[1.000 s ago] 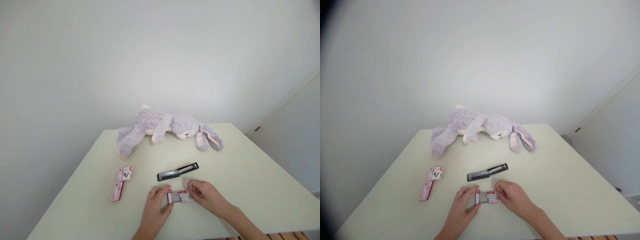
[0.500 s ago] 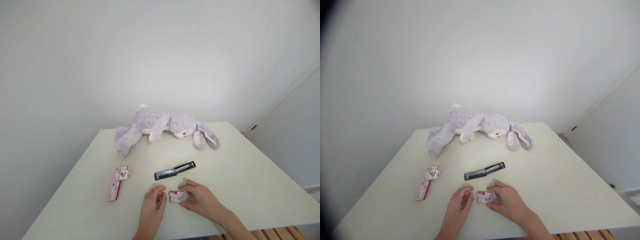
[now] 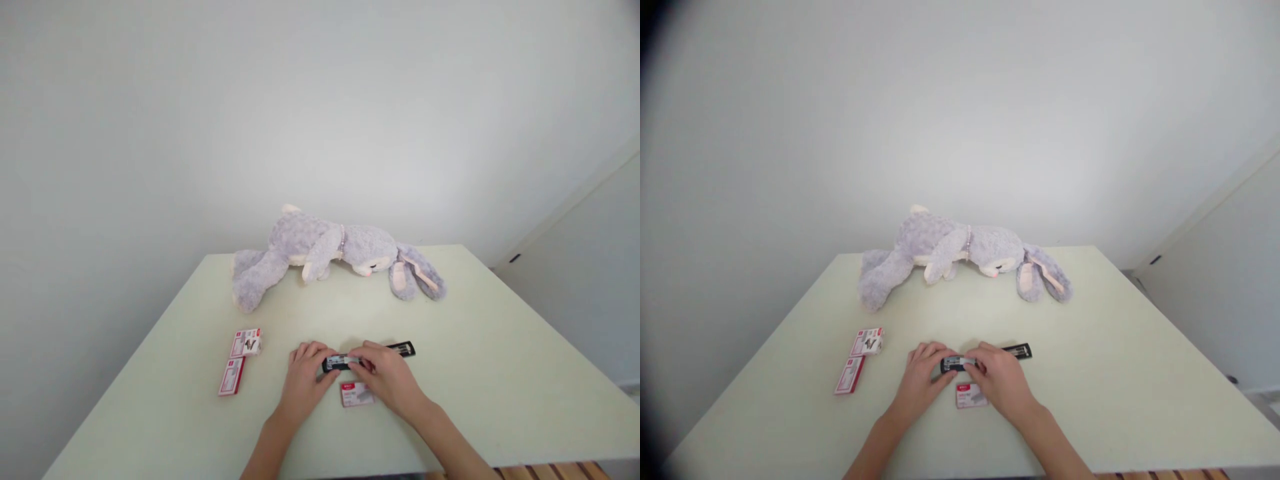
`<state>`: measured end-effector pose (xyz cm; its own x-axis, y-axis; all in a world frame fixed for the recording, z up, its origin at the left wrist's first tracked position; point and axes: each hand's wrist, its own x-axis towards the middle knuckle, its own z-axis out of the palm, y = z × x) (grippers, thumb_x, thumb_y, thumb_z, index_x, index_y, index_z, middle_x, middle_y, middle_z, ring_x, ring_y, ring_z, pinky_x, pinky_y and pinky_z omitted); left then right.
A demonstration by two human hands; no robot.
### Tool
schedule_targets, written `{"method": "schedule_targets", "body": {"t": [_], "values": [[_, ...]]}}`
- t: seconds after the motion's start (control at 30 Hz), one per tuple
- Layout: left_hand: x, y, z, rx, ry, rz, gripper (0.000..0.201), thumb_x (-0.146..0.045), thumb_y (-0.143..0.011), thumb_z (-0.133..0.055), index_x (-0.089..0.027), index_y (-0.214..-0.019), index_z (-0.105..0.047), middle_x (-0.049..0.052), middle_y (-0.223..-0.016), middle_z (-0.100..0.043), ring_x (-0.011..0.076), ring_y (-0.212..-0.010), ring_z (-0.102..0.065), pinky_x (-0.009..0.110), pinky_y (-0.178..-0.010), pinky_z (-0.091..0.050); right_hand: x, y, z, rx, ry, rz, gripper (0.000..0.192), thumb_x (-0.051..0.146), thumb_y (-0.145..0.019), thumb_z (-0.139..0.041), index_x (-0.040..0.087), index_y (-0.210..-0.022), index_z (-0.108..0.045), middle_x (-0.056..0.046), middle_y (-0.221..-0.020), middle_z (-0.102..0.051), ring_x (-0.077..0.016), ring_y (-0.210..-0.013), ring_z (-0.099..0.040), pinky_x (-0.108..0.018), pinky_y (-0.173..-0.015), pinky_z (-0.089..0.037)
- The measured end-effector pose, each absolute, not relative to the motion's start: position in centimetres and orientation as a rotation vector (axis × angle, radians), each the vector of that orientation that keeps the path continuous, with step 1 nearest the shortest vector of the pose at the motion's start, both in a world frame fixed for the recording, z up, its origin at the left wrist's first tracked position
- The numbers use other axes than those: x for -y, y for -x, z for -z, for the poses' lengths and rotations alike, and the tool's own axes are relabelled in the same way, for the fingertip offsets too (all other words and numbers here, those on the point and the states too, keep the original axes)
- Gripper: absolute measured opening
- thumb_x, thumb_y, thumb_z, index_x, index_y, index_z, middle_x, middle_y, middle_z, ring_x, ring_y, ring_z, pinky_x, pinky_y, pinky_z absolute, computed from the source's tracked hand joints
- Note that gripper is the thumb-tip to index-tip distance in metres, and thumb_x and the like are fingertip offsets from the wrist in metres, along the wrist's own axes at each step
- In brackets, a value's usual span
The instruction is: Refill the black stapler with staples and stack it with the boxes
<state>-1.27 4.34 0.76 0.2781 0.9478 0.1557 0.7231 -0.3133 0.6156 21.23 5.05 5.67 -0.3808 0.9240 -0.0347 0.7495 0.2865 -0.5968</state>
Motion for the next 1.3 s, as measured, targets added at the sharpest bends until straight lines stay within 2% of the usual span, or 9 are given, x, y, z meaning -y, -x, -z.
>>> {"method": "schedule_targets", "body": {"t": [0.27,0.43,0.6,0.77,0.83,0.9,0.97,1.1,1.3], "values": [[-3.1,0.7,-0.8,-1.511,-2.117,-0.684,0.031,-0.032,-0.091,-0.073,-0.037,-0.122,-0.069,0.001,-0.115,-0.066,0.0251,-0.110,-0.055,0.041,-0.094,-0.038,-6.1,-21.2,-5.7,2.356,1.447,-0.792,0.017,0.032,-0.098,-0.062,0.031,-0.102,-0.079,0.002,-0.084,-0.066,-0.0142,-0.075,-0.062,-0.024,-0.069,-0.037],[-3.2,0.8,-0.7,-1.515,-2.117,-0.678,0.029,-0.033,-0.092,-0.072,-0.037,-0.120,-0.069,0.001,-0.114,-0.066,0.0251,-0.109,-0.056,0.041,-0.094,-0.039,-5.8,-21.4,-5.5,2.306,1.502,-0.788,0.021,0.030,-0.093,-0.067,0.029,-0.112,-0.075,0.001,-0.090,-0.070,-0.0161,-0.078,-0.064,-0.025,-0.069,-0.037],[-3.2,0.7,-0.7,-1.519,-2.113,-0.677,0.029,-0.032,-0.090,-0.073,-0.038,-0.119,-0.069,0.000,-0.114,-0.066,0.0254,-0.110,-0.056,0.042,-0.094,-0.039,-4.2,-21.8,-4.9,2.135,1.699,-0.763,0.018,0.030,-0.098,-0.056,0.024,-0.097,-0.073,0.000,-0.075,-0.068,-0.0179,-0.069,-0.062,-0.027,-0.064,-0.035],[-3.2,0.7,-0.7,-1.522,-2.108,-0.679,0.029,-0.032,-0.090,-0.073,-0.036,-0.118,-0.069,0.002,-0.114,-0.067,0.0270,-0.110,-0.056,0.043,-0.094,-0.040,-0.8,-21.6,-2.7,1.853,1.502,-1.184,0.042,0.037,-0.098,-0.057,0.028,-0.138,-0.062,0.004,-0.074,-0.061,-0.0163,-0.068,-0.058,-0.026,-0.064,-0.040],[-3.2,0.7,-0.7,-1.523,-2.108,-0.679,0.029,-0.031,-0.090,-0.072,-0.036,-0.119,-0.069,0.002,-0.115,-0.067,0.0271,-0.111,-0.057,0.043,-0.094,-0.040,0.2,-22.9,-1.5,1.627,1.475,-1.344,0.045,0.051,-0.098,-0.057,0.023,-0.130,-0.067,0.004,-0.070,-0.055,-0.0153,-0.063,-0.051,-0.026,-0.060,-0.039],[-3.2,0.7,-0.7,-1.521,-2.109,-0.676,0.029,-0.031,-0.091,-0.071,-0.037,-0.119,-0.069,0.002,-0.115,-0.067,0.0270,-0.111,-0.057,0.044,-0.095,-0.040,0.7,-25.3,-0.4,1.411,1.576,-1.400,0.053,0.067,-0.094,-0.055,0.019,-0.108,-0.072,0.005,-0.062,-0.046,-0.0130,-0.054,-0.042,-0.026,-0.051,-0.032],[-3.3,0.7,-0.6,-1.514,-2.111,-0.674,0.029,-0.032,-0.091,-0.071,-0.036,-0.120,-0.070,0.002,-0.115,-0.067,0.0272,-0.111,-0.057,0.044,-0.095,-0.041,0.5,-27.9,-0.1,1.255,1.674,-1.351,0.059,0.073,-0.088,-0.060,0.019,-0.109,-0.069,0.007,-0.060,-0.042,-0.0110,-0.048,-0.035,-0.025,-0.046,-0.026],[-3.4,0.8,-0.5,-1.499,-2.113,-0.672,0.027,-0.035,-0.092,-0.069,-0.035,-0.119,-0.070,0.003,-0.116,-0.067,0.0278,-0.110,-0.057,0.045,-0.095,-0.041,-1.8,-31.0,-2.1,1.223,1.537,-1.297,0.070,0.071,-0.087,-0.066,0.024,-0.138,-0.055,0.006,-0.073,-0.049,-0.0101,-0.052,-0.035,-0.024,-0.048,-0.026],[-3.4,0.8,-0.7,-1.509,-2.110,-0.686,0.026,-0.035,-0.092,-0.070,-0.037,-0.118,-0.070,0.002,-0.114,-0.067,0.0264,-0.109,-0.058,0.043,-0.094,-0.040,-6.4,-28.3,-6.3,1.584,1.319,-1.332,0.051,0.063,-0.083,-0.075,0.021,-0.111,-0.066,0.005,-0.073,-0.048,-0.0127,-0.066,-0.042,-0.025,-0.061,-0.035]]}}
